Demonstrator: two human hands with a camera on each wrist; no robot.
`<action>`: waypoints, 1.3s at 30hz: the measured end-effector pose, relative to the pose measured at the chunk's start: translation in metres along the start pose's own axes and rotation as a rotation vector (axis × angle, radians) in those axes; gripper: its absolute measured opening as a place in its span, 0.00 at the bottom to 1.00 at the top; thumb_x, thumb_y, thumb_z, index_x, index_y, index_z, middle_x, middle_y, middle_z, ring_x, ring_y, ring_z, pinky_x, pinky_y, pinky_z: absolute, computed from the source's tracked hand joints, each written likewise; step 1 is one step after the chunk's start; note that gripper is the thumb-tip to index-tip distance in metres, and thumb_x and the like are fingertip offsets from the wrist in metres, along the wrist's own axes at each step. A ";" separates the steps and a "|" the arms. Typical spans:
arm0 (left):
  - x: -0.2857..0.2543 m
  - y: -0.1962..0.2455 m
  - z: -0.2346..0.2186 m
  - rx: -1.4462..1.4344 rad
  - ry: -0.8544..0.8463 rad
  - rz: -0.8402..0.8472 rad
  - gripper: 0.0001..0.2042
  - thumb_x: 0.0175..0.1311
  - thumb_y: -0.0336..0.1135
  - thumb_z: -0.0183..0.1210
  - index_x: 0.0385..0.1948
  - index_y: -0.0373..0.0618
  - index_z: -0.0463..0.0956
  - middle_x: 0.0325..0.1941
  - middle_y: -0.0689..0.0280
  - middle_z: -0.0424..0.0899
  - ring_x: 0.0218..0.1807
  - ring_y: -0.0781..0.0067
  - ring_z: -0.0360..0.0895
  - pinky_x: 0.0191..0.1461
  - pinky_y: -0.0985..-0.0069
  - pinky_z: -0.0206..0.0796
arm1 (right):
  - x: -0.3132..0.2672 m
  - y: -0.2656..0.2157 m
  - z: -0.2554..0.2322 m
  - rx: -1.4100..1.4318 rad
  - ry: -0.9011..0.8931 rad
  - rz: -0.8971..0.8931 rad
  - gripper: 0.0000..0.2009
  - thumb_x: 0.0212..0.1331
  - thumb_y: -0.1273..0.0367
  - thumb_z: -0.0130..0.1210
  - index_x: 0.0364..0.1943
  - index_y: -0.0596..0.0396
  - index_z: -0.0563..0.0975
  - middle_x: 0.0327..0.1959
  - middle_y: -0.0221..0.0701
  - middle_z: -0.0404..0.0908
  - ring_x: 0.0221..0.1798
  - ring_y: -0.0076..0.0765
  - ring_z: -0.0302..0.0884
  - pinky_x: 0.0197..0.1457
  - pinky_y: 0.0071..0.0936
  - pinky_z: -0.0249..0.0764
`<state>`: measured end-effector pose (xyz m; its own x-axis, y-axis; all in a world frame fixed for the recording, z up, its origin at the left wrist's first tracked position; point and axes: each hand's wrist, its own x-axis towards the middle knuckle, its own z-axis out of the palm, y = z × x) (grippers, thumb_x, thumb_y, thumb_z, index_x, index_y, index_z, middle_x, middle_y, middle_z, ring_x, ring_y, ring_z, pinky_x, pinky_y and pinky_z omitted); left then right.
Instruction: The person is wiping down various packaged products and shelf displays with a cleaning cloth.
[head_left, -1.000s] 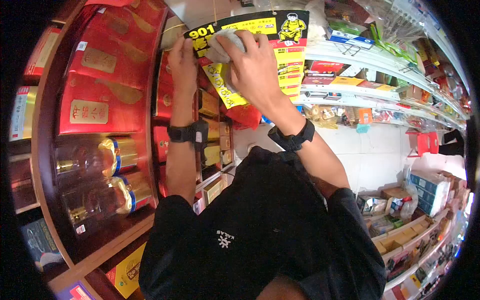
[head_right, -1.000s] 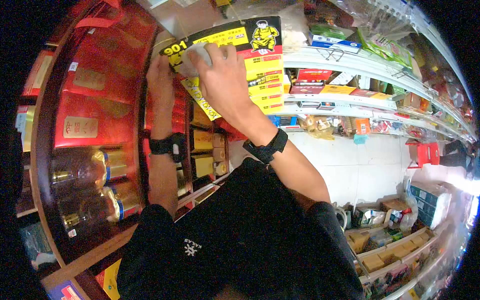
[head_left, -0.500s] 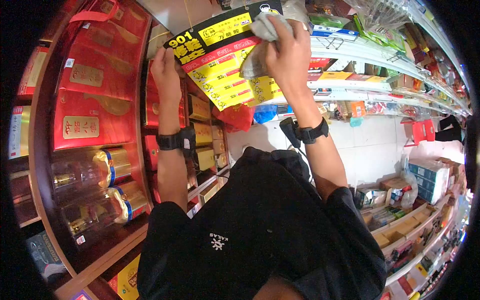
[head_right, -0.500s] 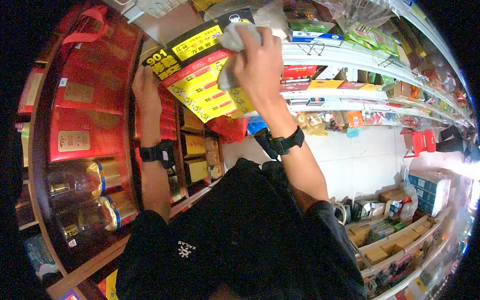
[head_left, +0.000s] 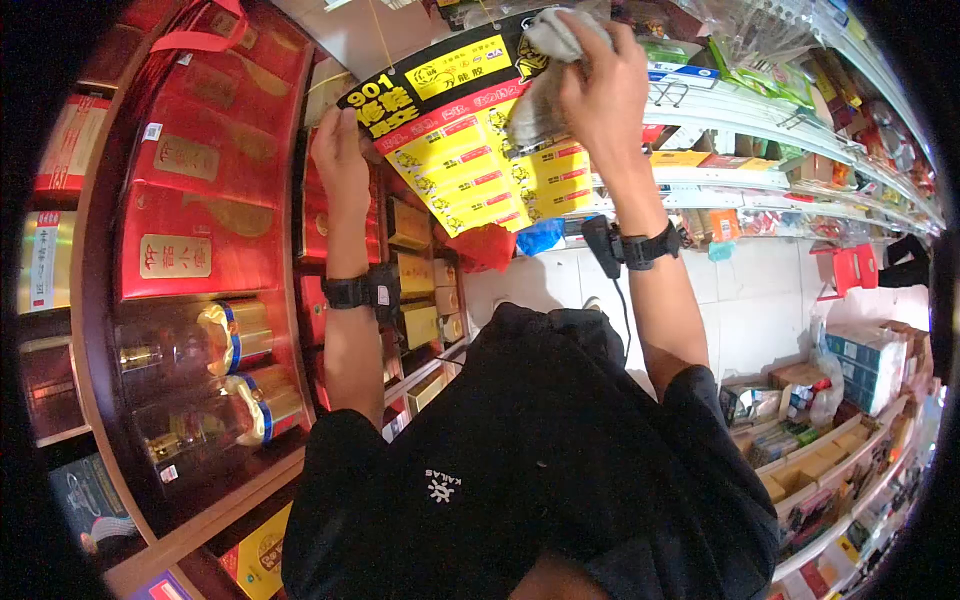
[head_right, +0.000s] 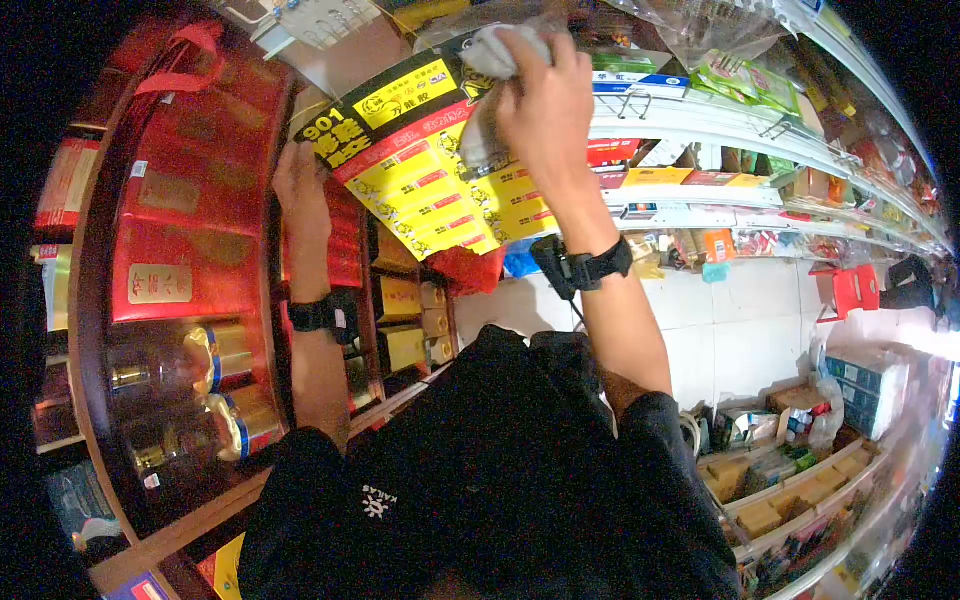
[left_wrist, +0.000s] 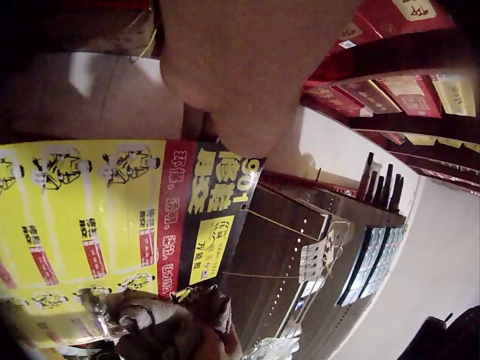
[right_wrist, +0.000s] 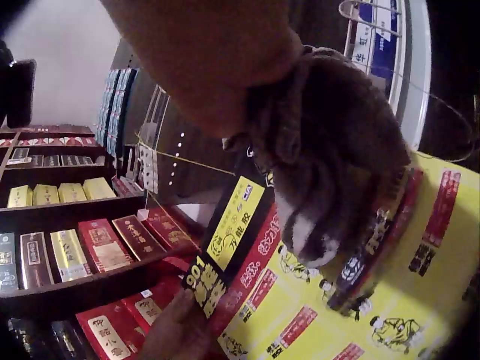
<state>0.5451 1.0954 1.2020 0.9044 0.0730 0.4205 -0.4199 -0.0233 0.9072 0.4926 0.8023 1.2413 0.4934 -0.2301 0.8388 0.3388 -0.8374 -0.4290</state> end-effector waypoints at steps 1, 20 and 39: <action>0.001 -0.002 -0.002 0.005 0.002 0.002 0.11 0.78 0.38 0.53 0.34 0.43 0.72 0.31 0.76 0.73 0.33 0.89 0.68 0.35 0.85 0.63 | 0.001 0.002 -0.001 0.005 0.001 0.001 0.26 0.46 0.77 0.59 0.54 0.44 0.82 0.50 0.44 0.77 0.49 0.56 0.73 0.54 0.47 0.74; 0.000 -0.001 -0.003 0.047 -0.003 0.001 0.09 0.77 0.40 0.54 0.37 0.47 0.73 0.33 0.77 0.73 0.34 0.88 0.66 0.35 0.84 0.60 | -0.011 -0.013 0.007 -0.099 -0.189 -0.085 0.31 0.44 0.79 0.59 0.59 0.41 0.80 0.55 0.43 0.76 0.53 0.54 0.71 0.59 0.45 0.72; -0.002 0.002 -0.005 0.077 0.105 -0.052 0.14 0.77 0.43 0.54 0.49 0.41 0.78 0.39 0.75 0.79 0.37 0.87 0.73 0.38 0.83 0.67 | -0.070 -0.043 0.019 0.029 -0.341 -0.060 0.29 0.43 0.79 0.59 0.56 0.45 0.80 0.54 0.42 0.76 0.52 0.55 0.72 0.56 0.46 0.72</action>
<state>0.5422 1.1005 1.2027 0.9101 0.1798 0.3733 -0.3621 -0.0930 0.9275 0.4585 0.8635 1.1946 0.7098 0.0023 0.7044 0.3956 -0.8287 -0.3959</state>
